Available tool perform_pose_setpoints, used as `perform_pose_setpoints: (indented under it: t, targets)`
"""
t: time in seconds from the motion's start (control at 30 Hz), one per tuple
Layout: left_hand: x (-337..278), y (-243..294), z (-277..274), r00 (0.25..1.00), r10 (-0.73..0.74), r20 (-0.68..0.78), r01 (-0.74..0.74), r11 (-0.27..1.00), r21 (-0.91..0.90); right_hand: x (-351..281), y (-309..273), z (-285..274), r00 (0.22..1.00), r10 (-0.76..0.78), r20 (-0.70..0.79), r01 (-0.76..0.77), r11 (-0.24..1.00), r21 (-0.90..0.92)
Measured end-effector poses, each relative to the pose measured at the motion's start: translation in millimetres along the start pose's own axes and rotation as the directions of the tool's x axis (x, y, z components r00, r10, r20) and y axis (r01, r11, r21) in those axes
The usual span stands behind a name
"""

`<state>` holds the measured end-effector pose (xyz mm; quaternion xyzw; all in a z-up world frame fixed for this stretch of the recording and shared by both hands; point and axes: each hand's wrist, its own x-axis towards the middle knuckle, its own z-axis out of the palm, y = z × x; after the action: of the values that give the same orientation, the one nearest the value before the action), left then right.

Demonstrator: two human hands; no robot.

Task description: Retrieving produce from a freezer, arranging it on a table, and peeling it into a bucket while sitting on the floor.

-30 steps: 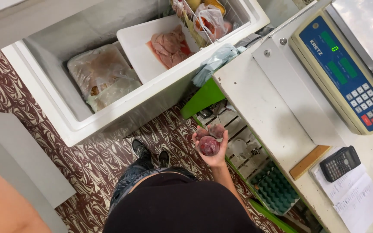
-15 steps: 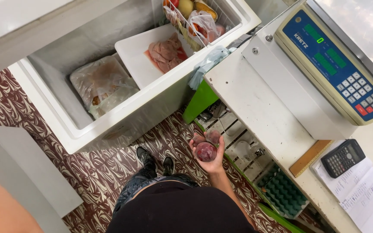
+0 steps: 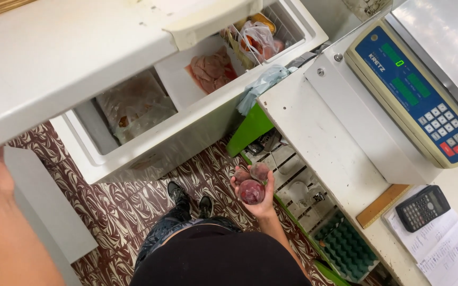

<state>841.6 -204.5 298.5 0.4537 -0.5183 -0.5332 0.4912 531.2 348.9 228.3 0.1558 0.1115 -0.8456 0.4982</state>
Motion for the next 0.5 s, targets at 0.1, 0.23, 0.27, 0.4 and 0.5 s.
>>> perform_pose_setpoints:
  t: [0.1, 0.23, 0.27, 0.4, 0.5]
  targets:
    - [-48.3, 32.8, 28.4, 0.941, -0.338, -0.023, 0.316, 0.901, -0.298, 2.6, 3.0, 6.0, 1.000, 0.022, 0.002, -0.022, 0.999, -0.044]
    - [-83.4, 7.8, 49.5, 0.801, -0.523, -0.292, 0.488, 0.852, -0.188, 7.2, 13.1, 31.1, 0.994, 0.091, 0.056, -0.089, 0.996, -0.026]
    - [-90.6, -4.6, 52.3, 0.723, -0.596, -0.348, 0.575, 0.799, -0.175, 6.7, 18.4, 39.8, 0.990, 0.114, 0.088, -0.113, 0.994, -0.014]
    - [-97.5, -93.6, 43.3, 0.687, -0.599, -0.411, 0.513, 0.801, -0.309, 25.7, 40.6, 75.1, 0.991, 0.100, 0.086, -0.086, 0.984, -0.155]
    - [-112.1, -145.9, 26.0, 0.645, -0.654, -0.394, 0.568, 0.756, -0.326, 52.7, 64.4, 85.9, 0.978, 0.131, 0.164, -0.085, 0.961, -0.265]
